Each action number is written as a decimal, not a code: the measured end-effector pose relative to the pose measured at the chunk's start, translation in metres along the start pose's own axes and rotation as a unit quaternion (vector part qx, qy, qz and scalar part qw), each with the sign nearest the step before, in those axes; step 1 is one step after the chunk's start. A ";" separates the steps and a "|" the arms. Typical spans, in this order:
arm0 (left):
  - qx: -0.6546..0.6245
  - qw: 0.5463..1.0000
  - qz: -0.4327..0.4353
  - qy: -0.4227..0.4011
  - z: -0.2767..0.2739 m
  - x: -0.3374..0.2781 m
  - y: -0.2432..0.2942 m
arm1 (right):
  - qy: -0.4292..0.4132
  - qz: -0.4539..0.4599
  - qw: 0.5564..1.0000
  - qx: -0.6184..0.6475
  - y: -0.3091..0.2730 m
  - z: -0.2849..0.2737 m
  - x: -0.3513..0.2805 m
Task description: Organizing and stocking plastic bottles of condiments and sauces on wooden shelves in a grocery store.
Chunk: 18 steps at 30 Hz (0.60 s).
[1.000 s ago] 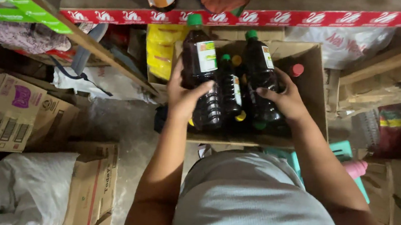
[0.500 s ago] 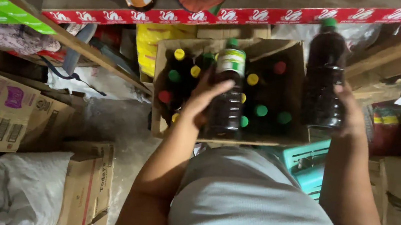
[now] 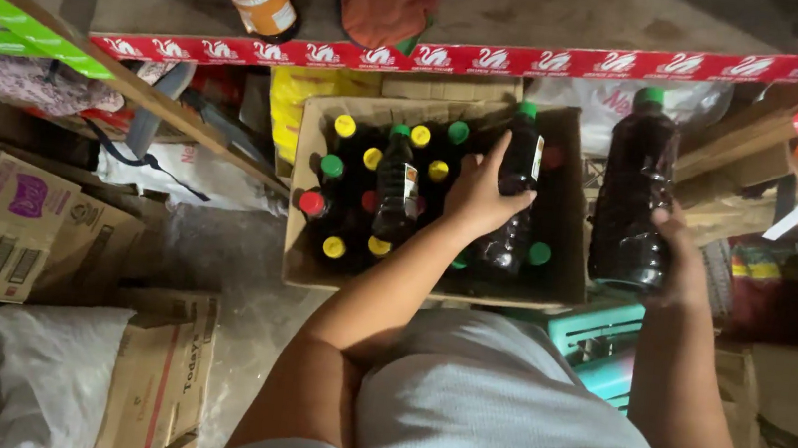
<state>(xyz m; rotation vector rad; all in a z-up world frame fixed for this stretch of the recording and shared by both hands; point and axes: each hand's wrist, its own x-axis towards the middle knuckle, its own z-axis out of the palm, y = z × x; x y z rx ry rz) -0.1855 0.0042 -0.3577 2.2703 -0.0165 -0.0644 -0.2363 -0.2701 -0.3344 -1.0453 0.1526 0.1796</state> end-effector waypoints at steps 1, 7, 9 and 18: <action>0.001 1.000 0.002 0.003 0.004 0.000 -0.003 | -0.003 -0.002 1.000 0.001 0.002 -0.004 0.002; 0.008 1.000 -0.014 0.005 0.017 0.009 -0.023 | 0.059 0.053 0.991 -0.111 0.009 -0.015 0.016; 0.016 1.000 0.018 0.004 0.021 0.014 -0.031 | 0.058 0.049 0.989 -0.128 0.001 0.004 0.013; 0.182 0.980 0.042 -0.061 -0.032 0.007 0.040 | -0.002 0.068 0.995 -0.078 -0.013 0.026 0.017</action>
